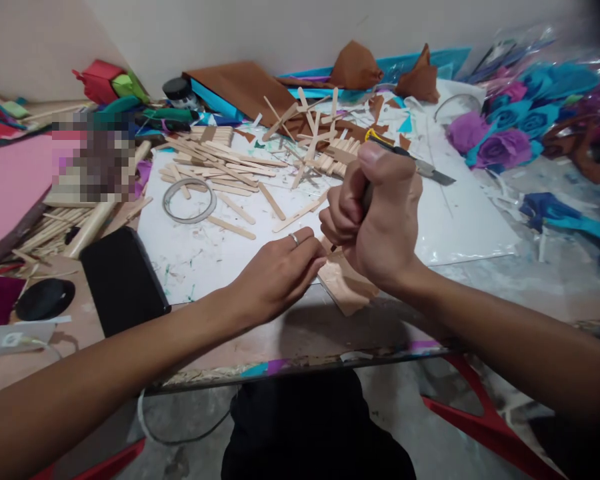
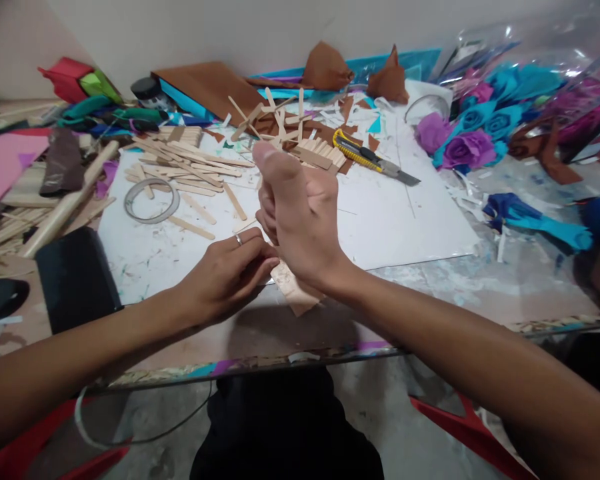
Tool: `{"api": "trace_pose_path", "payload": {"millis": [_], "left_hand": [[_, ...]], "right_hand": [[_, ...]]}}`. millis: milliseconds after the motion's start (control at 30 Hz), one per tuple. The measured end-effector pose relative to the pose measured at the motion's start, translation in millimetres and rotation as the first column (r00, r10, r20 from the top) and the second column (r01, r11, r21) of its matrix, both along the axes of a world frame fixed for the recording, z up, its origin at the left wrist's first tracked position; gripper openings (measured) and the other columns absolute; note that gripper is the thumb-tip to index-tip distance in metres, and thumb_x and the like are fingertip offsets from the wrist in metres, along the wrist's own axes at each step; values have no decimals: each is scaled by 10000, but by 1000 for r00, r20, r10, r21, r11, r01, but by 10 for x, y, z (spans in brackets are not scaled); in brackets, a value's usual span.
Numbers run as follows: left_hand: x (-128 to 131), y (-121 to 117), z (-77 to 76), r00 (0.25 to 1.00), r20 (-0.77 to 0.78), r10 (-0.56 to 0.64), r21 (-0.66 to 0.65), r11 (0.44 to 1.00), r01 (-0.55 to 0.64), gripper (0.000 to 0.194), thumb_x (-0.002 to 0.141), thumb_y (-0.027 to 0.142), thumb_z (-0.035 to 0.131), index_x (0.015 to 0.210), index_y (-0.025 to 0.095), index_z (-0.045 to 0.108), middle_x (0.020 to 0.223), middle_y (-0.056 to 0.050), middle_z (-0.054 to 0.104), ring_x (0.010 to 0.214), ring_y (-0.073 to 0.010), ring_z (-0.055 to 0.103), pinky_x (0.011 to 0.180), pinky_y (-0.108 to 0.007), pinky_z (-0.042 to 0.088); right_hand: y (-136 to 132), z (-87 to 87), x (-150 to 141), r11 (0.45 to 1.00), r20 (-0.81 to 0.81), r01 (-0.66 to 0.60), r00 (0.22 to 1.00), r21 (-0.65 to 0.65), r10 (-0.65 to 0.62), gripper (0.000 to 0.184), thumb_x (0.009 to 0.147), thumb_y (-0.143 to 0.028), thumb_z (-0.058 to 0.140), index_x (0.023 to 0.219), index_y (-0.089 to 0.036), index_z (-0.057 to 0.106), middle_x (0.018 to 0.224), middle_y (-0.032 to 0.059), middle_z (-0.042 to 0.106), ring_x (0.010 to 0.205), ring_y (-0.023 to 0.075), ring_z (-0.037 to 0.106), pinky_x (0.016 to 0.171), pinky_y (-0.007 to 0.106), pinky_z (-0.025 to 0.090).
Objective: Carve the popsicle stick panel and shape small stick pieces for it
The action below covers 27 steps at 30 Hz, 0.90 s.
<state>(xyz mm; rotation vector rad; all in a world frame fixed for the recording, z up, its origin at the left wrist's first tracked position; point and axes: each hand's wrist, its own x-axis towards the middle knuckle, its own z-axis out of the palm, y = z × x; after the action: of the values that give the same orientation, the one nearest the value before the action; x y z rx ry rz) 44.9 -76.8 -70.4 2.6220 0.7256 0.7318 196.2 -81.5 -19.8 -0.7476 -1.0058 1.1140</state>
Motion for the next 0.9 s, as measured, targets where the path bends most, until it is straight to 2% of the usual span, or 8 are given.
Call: {"api": "trace_pose_path", "payload": {"millis": [133,300,467,600,700,800,900], "left_hand": [[4,-2,11,1000,12,-11,-22,1000,11,189,1072,267,447,1021,161,594,929,-47,622,838,-166,601,737,-284,492],[15,-9,38,1000,7,-2,25,1000,2,140,1049,231,477,974,166,574,910,-44,621,810,-166,598,717,-278,483],[19,-11,21,1000,17,6,64,998,-7,121,1032,188,470,1022,149,584,988,-78,661,868,-181,632,744,-288,506],[18,-11,-22,999,41,7,74,997,-10,142,1007,142,464,1069,147,591,1089,-102,684,935,-189,662,785,-297,530],[17,-15,-38,999,31,15,87,996,-18,151,1010,154,464,1089,147,592,1102,-108,687,956,-199,669,798,-309,543],[21,-24,-28,1000,1,18,92,996,-18,157,1034,186,451,1102,137,584,1099,-118,683,945,-205,664,793,-323,553],[26,-32,-9,999,-36,21,63,998,-19,168,1056,218,435,1093,135,577,1085,-122,672,956,-213,660,811,-341,565]], "right_hand": [[-3,8,27,999,-41,-35,999,0,35,618,926,-599,645,542,-221,342,539,-47,219,449,105,143,436,330,138],[-3,-41,17,996,-70,-86,994,31,88,606,927,-581,662,548,-227,349,540,-48,205,463,113,147,445,336,128],[-40,-42,-61,998,73,51,996,34,-54,642,951,-636,597,564,-224,291,561,-36,211,498,123,196,481,335,165],[-92,-6,-102,995,197,99,975,25,-102,652,952,-647,584,576,-222,264,578,-29,232,527,127,222,505,336,203],[-88,-13,-106,993,205,103,972,52,-111,637,966,-610,585,582,-220,259,589,-27,225,534,130,217,515,340,200],[-54,-52,-90,995,195,92,976,25,-95,602,970,-545,606,582,-221,279,586,-31,222,521,126,217,503,337,210],[-21,-86,-70,997,120,74,990,0,-74,581,953,-527,640,581,-226,311,556,-40,242,492,115,213,469,328,192]]}}
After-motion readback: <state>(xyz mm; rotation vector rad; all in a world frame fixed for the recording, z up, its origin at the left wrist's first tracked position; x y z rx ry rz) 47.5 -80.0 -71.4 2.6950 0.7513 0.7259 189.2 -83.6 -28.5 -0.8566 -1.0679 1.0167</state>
